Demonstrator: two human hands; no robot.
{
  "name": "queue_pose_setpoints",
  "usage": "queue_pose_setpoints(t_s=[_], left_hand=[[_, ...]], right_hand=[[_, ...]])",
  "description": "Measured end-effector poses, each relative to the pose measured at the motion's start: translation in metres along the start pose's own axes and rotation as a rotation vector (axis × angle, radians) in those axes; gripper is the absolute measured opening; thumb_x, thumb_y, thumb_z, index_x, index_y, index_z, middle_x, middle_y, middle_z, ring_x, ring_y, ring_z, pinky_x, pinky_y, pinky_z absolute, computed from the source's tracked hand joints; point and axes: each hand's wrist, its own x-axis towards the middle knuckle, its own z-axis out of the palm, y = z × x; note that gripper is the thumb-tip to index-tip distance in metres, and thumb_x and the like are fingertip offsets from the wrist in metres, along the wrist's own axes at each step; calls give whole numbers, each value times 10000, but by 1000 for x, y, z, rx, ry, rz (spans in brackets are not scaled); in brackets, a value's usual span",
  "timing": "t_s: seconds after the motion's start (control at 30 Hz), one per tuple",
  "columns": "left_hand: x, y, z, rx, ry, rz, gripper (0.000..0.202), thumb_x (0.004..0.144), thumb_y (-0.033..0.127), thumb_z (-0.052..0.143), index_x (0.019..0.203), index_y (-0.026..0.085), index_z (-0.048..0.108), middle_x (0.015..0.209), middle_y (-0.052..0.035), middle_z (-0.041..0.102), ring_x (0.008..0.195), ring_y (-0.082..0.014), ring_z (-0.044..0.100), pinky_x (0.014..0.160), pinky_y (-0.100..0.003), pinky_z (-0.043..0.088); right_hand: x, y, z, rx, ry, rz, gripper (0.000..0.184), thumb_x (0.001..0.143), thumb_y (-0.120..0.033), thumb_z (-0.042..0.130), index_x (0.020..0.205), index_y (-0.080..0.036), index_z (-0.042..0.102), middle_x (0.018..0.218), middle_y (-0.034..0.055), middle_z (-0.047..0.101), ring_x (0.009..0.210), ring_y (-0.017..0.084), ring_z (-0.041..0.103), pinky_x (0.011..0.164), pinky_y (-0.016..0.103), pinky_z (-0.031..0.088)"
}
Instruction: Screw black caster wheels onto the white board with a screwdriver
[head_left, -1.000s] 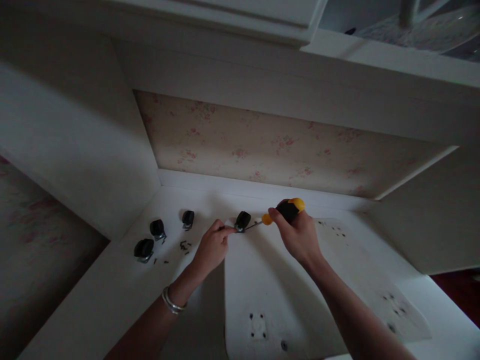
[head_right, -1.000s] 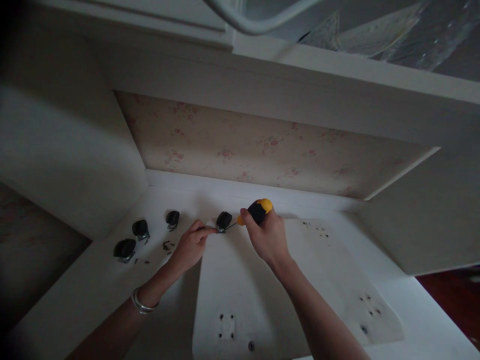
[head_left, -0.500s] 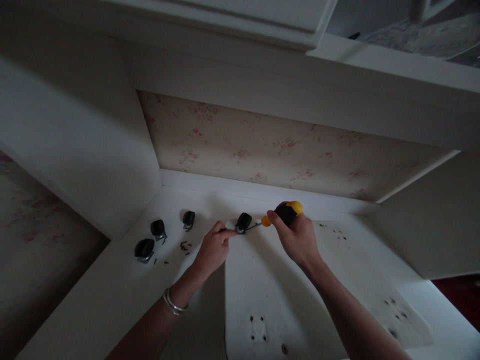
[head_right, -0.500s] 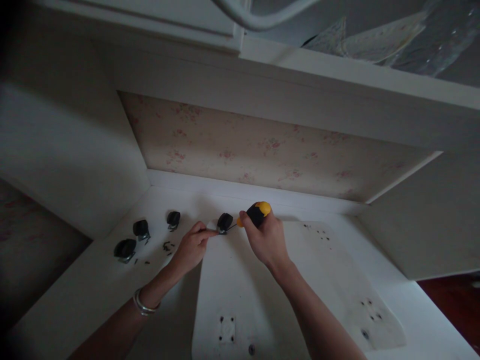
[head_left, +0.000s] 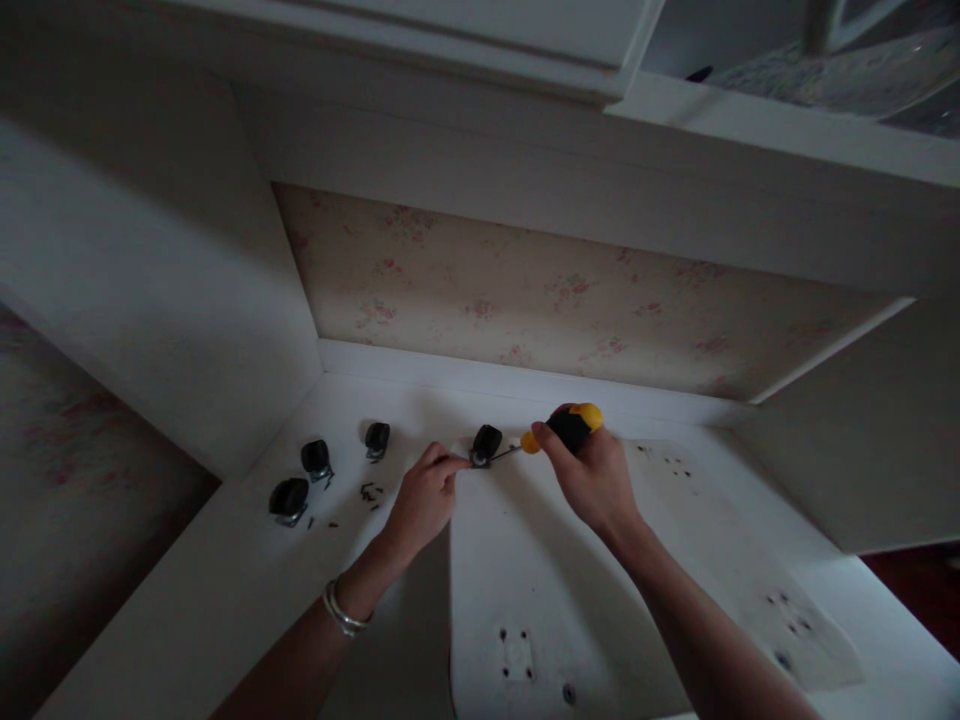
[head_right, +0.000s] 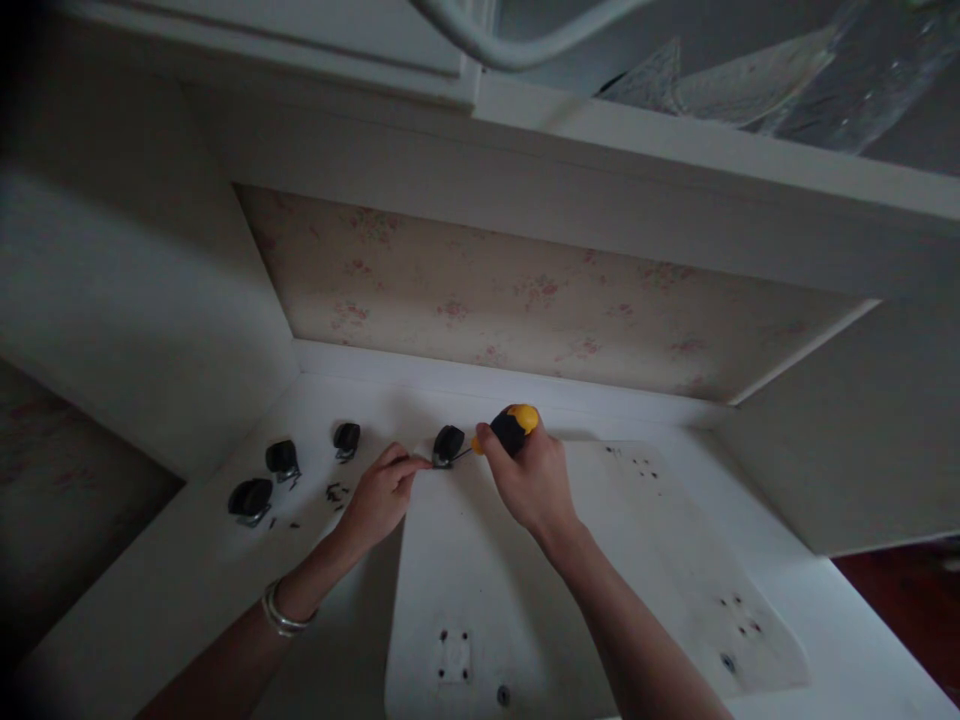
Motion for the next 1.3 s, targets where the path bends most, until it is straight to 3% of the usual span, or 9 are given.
queue_pose_setpoints(t_s=[0.13, 0.43, 0.77, 1.03, 1.3], left_hand=[[-7, 9, -4, 99, -47, 24, 389, 900, 39, 409, 1019, 227, 728, 919, -32, 577, 850, -135, 611, 840, -290, 505], [-13, 43, -3, 474, -210, 109, 468, 867, 71, 448, 1244, 284, 626, 995, -62, 595, 856, -187, 610, 774, -333, 546], [-7, 42, 1, 537, -188, 80, 461, 862, 71, 445, 1241, 264, 623, 1006, -80, 596, 878, -213, 615, 757, -350, 552], [-6, 41, 4, 566, -175, 93, 443, 868, 70, 448, 1233, 252, 621, 1026, -79, 596, 895, -204, 611, 835, -345, 548], [-7, 41, 5, 557, -173, 104, 443, 865, 57, 457, 1244, 223, 615, 1045, -81, 596, 914, -205, 615, 869, -346, 549]], right_hand=[[0, 2, 0, 5, 7, 14, 354, 829, -553, 557, 757, -207, 579, 567, -18, 531, 526, 154, 482, 542, 277, 359], [1, 0, 0, 13, 21, 10, 339, 828, -549, 566, 759, -217, 570, 582, -28, 534, 536, 145, 482, 549, 271, 365], [0, 2, -1, 12, 27, 40, 354, 821, -561, 564, 745, -215, 565, 578, -21, 535, 538, 155, 487, 552, 282, 360], [2, 1, 1, 21, 13, 64, 374, 820, -582, 554, 728, -220, 534, 571, -23, 527, 532, 156, 485, 544, 282, 353], [2, 5, -1, 41, 102, 119, 395, 790, -608, 585, 761, -214, 567, 601, -7, 575, 548, 166, 489, 545, 283, 351]])
